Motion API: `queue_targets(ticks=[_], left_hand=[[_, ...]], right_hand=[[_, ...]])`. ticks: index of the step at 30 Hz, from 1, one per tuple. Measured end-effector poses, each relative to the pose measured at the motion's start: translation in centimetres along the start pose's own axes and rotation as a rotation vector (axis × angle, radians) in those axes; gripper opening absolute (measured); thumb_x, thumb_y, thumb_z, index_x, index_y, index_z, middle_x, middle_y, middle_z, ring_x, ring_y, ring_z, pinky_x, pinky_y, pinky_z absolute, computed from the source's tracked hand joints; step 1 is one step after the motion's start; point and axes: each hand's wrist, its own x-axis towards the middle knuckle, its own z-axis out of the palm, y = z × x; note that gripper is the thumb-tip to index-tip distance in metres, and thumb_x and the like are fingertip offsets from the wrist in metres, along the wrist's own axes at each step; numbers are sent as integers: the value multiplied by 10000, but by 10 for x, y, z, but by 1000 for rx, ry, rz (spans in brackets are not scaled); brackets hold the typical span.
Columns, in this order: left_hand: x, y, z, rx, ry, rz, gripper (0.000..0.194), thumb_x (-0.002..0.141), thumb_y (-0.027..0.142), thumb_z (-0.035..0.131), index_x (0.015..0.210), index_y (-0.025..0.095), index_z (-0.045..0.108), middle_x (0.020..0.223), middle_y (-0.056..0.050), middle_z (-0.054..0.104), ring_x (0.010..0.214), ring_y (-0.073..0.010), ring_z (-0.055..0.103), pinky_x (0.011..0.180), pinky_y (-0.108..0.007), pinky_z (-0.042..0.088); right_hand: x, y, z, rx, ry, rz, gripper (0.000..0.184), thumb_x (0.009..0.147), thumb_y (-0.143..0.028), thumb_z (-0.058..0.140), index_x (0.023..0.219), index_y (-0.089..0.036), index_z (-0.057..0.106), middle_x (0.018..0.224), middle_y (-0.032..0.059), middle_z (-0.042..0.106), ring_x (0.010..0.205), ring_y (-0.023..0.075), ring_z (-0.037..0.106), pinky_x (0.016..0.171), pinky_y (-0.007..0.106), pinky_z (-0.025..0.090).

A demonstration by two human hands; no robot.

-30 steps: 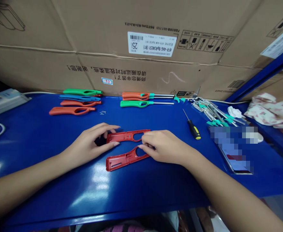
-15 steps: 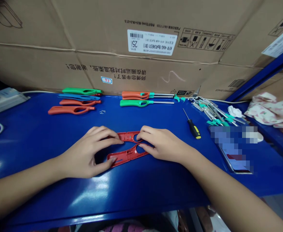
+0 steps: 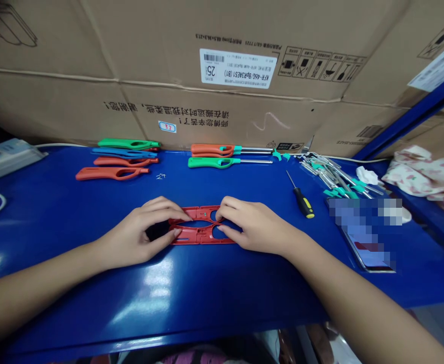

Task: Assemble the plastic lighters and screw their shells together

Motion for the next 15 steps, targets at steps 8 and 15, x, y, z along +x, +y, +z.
queue_targets(ticks=[8, 15], left_hand=[[-3, 5, 1, 79, 22, 62, 244, 958, 231, 560, 1184, 216, 649, 1168, -84, 673, 1097, -235, 591, 971, -420, 473], [-7, 4, 4, 180, -47, 133, 307, 955, 344, 613, 1236, 224, 645, 1278, -85, 661, 1193, -251, 586, 1022, -431, 451]], right_hand=[[-3, 30, -15, -26, 289, 151, 322, 986, -391, 540, 1275, -252, 564, 1237, 85, 610, 896, 191, 616, 792, 341, 513], [-44, 119, -55, -455, 392, 956, 436, 937, -368, 531, 1285, -113, 594, 1220, 255, 580, 1122, 367, 560, 880, 457, 446]])
